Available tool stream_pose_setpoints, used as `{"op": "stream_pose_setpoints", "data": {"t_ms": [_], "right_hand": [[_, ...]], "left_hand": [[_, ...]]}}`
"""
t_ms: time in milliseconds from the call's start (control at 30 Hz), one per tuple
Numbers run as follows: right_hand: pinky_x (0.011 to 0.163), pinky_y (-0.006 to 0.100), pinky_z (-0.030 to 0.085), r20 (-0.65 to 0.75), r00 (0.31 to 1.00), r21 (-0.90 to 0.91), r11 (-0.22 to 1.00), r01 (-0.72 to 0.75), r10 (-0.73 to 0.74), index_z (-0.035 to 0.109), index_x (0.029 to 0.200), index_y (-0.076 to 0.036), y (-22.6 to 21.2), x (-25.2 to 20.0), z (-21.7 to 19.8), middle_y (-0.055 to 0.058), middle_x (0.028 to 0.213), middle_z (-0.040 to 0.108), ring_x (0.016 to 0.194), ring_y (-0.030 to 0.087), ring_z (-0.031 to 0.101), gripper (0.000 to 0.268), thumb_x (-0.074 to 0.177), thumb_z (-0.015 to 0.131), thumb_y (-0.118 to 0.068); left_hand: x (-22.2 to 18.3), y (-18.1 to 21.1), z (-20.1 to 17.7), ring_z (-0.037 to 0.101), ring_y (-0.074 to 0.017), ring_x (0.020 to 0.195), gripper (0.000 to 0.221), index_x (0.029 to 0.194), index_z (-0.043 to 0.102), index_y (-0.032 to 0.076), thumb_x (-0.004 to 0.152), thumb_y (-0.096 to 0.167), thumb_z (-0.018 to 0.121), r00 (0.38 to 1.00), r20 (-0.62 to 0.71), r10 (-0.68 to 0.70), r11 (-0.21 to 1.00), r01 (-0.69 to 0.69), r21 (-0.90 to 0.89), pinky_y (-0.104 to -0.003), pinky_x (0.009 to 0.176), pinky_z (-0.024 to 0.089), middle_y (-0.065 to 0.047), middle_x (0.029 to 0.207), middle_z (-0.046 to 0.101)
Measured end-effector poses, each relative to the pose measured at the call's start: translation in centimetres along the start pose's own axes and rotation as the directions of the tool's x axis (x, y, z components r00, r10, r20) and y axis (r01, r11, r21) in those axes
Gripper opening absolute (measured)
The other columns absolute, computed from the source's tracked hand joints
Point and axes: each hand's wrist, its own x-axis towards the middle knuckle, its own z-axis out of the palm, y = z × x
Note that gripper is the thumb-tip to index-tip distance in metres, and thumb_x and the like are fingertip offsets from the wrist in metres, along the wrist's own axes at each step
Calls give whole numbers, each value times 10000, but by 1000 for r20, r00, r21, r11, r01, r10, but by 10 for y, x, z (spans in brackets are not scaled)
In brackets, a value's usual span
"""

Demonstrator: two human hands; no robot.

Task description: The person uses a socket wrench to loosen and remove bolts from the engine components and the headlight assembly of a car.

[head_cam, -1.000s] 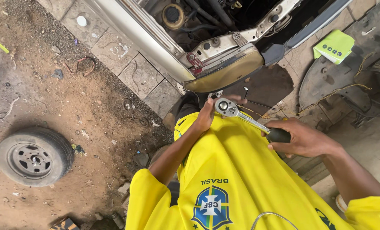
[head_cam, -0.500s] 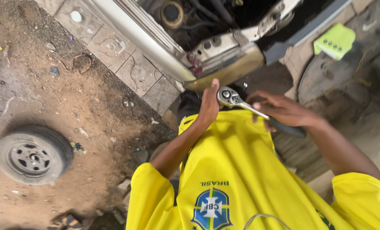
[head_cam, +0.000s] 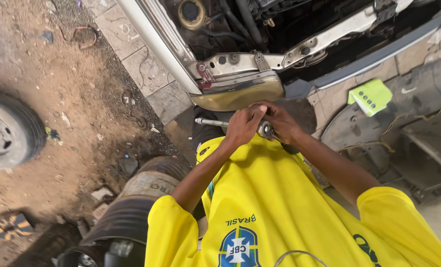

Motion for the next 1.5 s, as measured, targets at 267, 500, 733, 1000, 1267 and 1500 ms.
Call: {"op": "stream_pose_setpoints", "data": {"t_ms": [267,500,733,1000,1267,1500], "right_hand": [[609,229,514,-109,991,-258,965,50,-81,638,1199,-68,22,21,-67,51,936,689,717,67,618,206,1063,517,-165],[687,269,463,-203,968,-303,950,80,-146,613,1038,1,83,65,-135,38,897,592,803,98,533,174,1100,595,-161],[628,287,492,-314,924,-608,793,-18,-220,597,992,-20,65,91,-153,76,762,639,679,102,612,250,1042,609,-265],[639,301,439,-334,869,-569,813,124,-366,648,1063,-7,90,115,-176,70,845,616,738,96,512,182,1047,637,-187],[623,310,476,-404,807,-564,812,151,-430,625,1036,-6,90,115,-161,56,827,647,715,121,556,198,1032,617,-203],[674,316,491,-385,782,-670,731,128,-490,633,1030,0,88,123,-171,79,829,664,742,132,576,203,1046,621,-202]], "left_hand": [[13,-1,23,673,-419,731,623,1414,458,138,961,539,608,995,92,36,997,-42,64,-520,726,486,-209,798,687],[25,-39,60,710,-430,948,709,1253,574,41,701,391,847,937,241,254,964,-266,19,-460,807,552,-216,993,742],[47,-43,87,708,-421,904,473,969,751,44,751,442,887,995,68,-70,942,44,331,-484,841,555,-240,915,748],[94,-63,88,695,-513,926,864,1461,385,53,752,256,833,994,21,109,840,-103,533,-520,765,592,-303,1494,450],[113,-59,89,691,-526,959,1094,1531,139,-84,735,226,823,996,-42,-82,854,92,512,-461,744,625,-399,1568,215],[131,-85,98,714,-473,912,969,1521,244,-99,745,144,770,996,-86,-17,839,61,540,-454,785,617,-318,1527,314]]}}
